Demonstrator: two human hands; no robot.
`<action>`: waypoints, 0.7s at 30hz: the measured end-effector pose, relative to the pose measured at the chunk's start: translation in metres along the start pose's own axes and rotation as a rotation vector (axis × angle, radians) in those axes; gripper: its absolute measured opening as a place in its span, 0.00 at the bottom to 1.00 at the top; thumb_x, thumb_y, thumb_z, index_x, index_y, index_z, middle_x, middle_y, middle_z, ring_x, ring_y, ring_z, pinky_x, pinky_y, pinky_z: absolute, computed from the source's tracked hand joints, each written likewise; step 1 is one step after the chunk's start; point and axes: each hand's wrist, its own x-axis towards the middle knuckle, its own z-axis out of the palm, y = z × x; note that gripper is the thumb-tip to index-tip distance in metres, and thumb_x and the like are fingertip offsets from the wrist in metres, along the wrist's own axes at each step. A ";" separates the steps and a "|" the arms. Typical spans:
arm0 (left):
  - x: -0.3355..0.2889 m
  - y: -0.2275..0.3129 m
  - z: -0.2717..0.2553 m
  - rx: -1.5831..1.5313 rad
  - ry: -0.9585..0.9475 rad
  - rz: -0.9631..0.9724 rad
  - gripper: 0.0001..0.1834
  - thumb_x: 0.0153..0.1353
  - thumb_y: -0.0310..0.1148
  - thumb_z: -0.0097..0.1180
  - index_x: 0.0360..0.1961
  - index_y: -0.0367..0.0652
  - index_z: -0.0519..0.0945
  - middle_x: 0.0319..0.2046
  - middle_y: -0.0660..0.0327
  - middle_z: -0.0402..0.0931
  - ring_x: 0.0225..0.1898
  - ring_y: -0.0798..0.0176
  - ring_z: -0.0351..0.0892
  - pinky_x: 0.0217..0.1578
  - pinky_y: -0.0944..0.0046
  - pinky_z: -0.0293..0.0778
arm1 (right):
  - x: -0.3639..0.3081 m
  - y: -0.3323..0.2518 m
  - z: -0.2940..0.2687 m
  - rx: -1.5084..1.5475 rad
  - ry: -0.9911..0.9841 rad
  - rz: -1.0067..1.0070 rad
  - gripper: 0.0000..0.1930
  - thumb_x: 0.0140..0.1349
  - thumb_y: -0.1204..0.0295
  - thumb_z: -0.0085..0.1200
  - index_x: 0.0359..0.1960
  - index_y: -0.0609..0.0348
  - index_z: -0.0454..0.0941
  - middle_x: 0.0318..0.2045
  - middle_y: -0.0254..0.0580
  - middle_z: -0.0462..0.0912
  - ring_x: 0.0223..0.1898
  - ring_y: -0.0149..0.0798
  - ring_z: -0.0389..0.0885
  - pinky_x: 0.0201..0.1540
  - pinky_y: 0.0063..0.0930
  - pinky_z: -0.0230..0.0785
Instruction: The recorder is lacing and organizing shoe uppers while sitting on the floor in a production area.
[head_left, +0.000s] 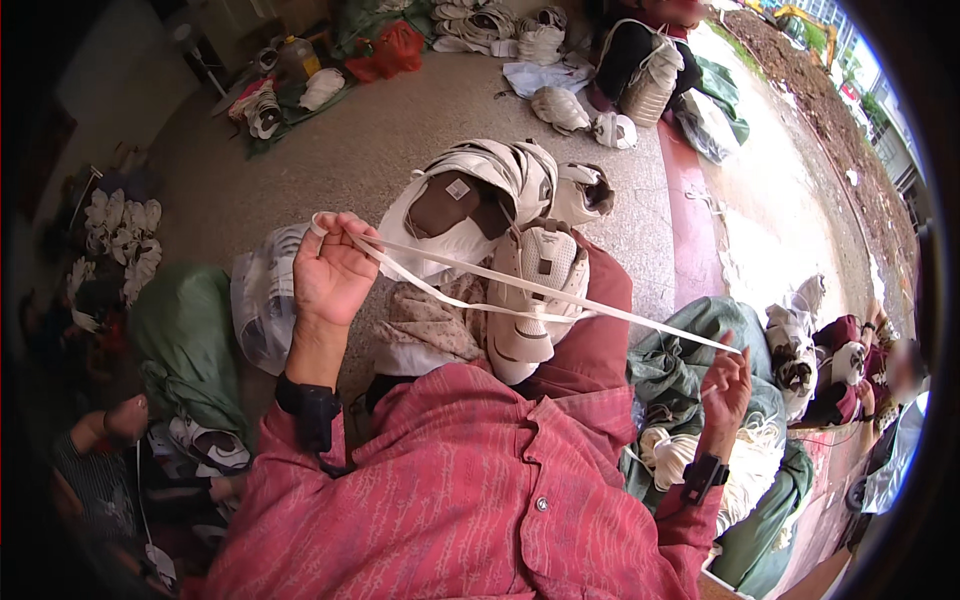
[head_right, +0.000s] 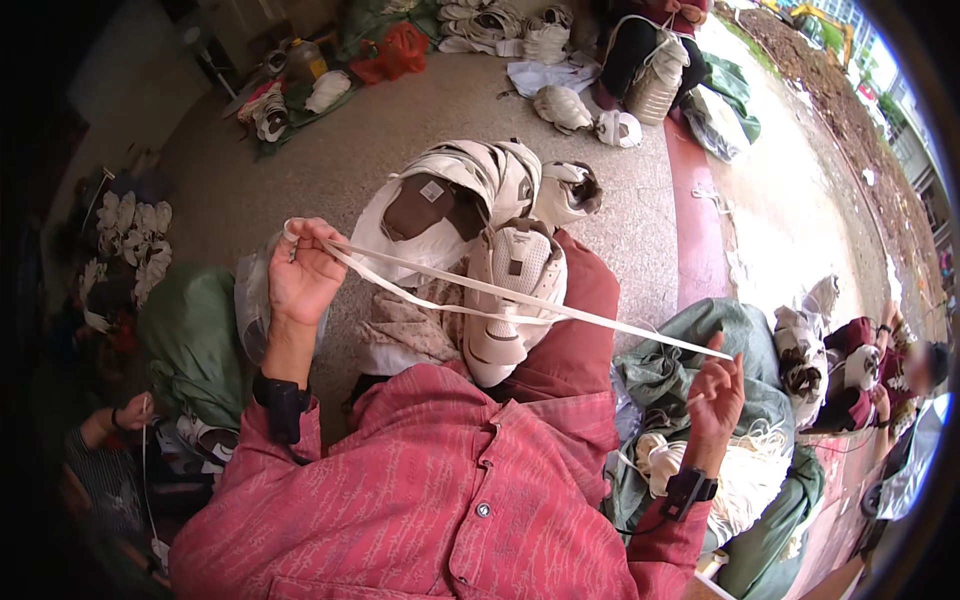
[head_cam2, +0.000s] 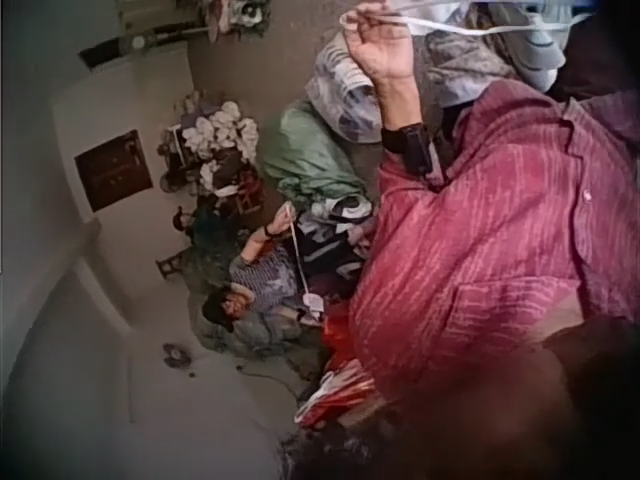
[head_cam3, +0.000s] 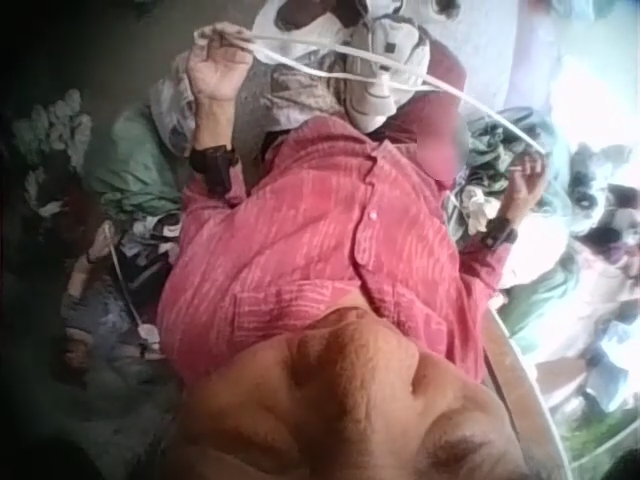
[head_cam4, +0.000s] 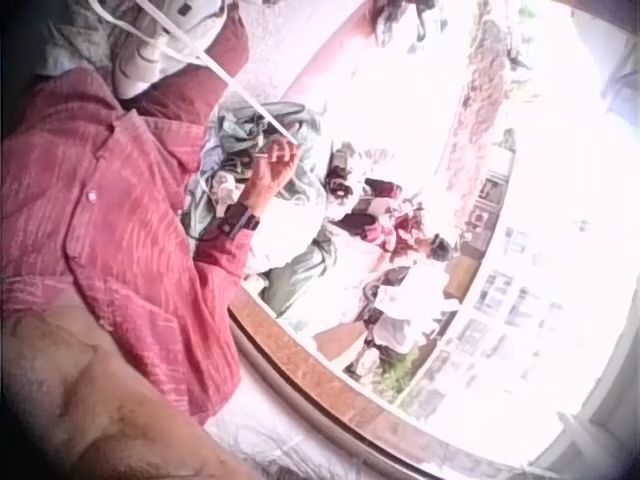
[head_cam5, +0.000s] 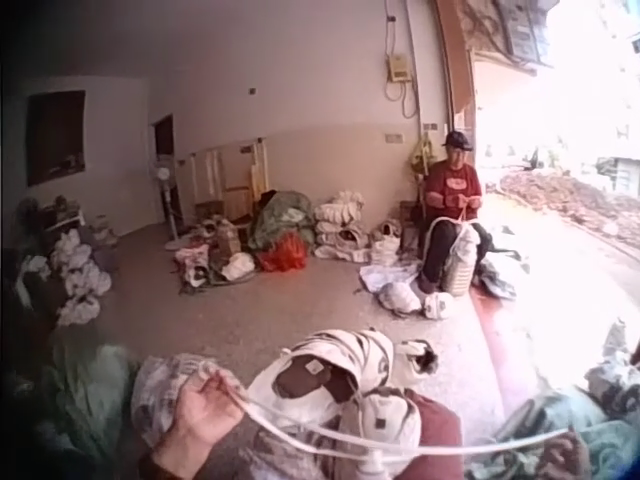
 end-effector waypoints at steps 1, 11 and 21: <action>0.001 0.001 -0.003 -0.002 -0.029 -0.016 0.10 0.66 0.36 0.53 0.31 0.45 0.81 0.40 0.60 0.80 0.46 0.59 0.77 0.57 0.54 0.68 | 0.000 -0.016 -0.012 0.080 -0.031 -0.023 0.15 0.74 0.65 0.45 0.49 0.67 0.71 0.27 0.28 0.72 0.25 0.26 0.69 0.22 0.20 0.55; -0.020 0.026 -0.009 0.211 0.351 0.074 0.16 0.65 0.25 0.52 0.55 0.41 0.77 0.43 0.61 0.81 0.45 0.68 0.79 0.39 0.68 0.74 | -0.037 -0.255 -0.148 0.108 0.303 -0.565 0.12 0.66 0.84 0.48 0.50 0.75 0.74 0.47 0.57 0.81 0.48 0.48 0.82 0.54 0.39 0.79; -0.024 -0.011 0.032 1.408 -0.018 -0.321 0.14 0.63 0.29 0.59 0.49 0.37 0.81 0.39 0.63 0.82 0.35 0.78 0.77 0.24 0.80 0.67 | -0.021 -0.153 -0.040 -1.187 -0.006 -0.735 0.22 0.68 0.72 0.54 0.61 0.67 0.69 0.56 0.46 0.77 0.58 0.36 0.76 0.60 0.25 0.71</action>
